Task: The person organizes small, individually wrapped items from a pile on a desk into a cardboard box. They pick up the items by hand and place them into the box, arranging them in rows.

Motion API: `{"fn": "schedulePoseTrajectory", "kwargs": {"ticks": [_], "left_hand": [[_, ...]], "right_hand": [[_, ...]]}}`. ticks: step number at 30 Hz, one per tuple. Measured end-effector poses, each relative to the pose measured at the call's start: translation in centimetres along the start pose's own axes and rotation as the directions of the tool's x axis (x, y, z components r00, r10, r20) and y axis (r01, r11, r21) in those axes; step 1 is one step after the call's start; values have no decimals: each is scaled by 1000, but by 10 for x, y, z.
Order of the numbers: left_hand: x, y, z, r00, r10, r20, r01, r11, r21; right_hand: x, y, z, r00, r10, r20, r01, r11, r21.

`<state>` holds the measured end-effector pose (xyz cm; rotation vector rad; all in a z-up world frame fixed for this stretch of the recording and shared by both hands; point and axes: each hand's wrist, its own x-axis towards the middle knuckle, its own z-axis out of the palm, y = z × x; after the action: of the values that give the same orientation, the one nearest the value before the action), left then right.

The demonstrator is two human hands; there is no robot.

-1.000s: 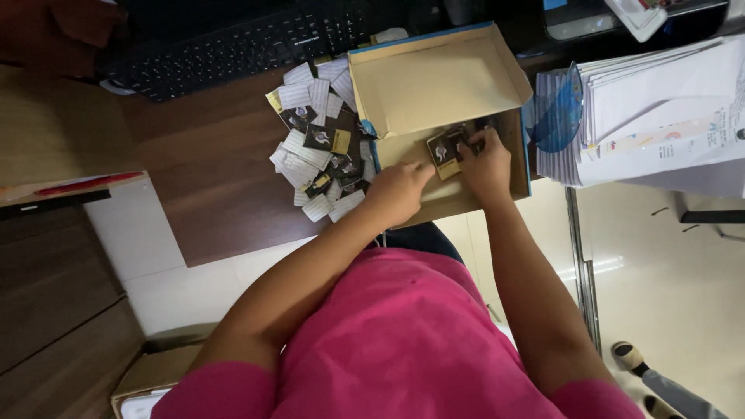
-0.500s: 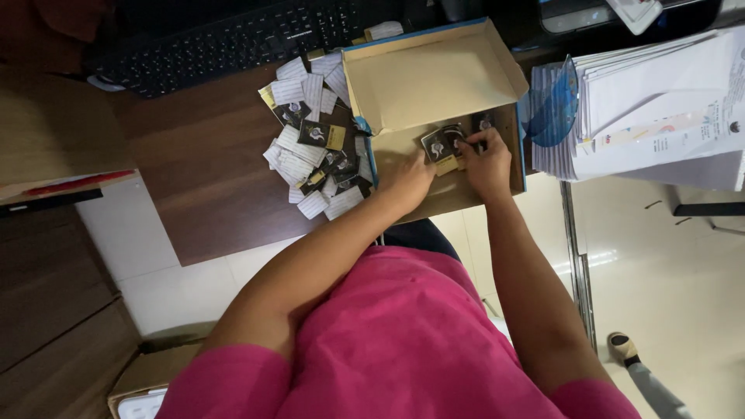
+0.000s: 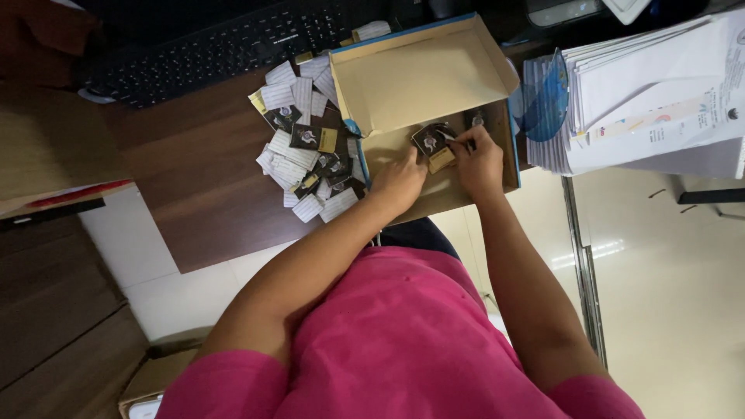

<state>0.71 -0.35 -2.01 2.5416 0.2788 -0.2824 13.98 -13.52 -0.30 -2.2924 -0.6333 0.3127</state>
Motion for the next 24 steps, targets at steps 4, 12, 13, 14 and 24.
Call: {"fn": "schedulePoseTrajectory", "kwargs": {"ticks": [4, 12, 13, 14, 24], "left_hand": [[-1, 3, -9, 1000, -12, 25, 12, 1000, 4], [0, 0, 2, 994, -108, -21, 103, 980, -172], [4, -2, 8, 994, -107, -20, 102, 980, -173], [8, -4, 14, 977, -215, -3, 204, 929, -308], [30, -23, 46, 904, -380, -196, 209, 793, -572]], "right_hand": [[5, -3, -2, 998, 55, 14, -56, 998, 35], [10, 14, -4, 998, -50, -45, 43, 990, -137], [7, 7, -7, 998, -48, -46, 42, 990, -138], [4, 1, -10, 999, 34, 14, -30, 977, -210], [6, -9, -7, 924, 296, 242, -157, 871, -466]]}}
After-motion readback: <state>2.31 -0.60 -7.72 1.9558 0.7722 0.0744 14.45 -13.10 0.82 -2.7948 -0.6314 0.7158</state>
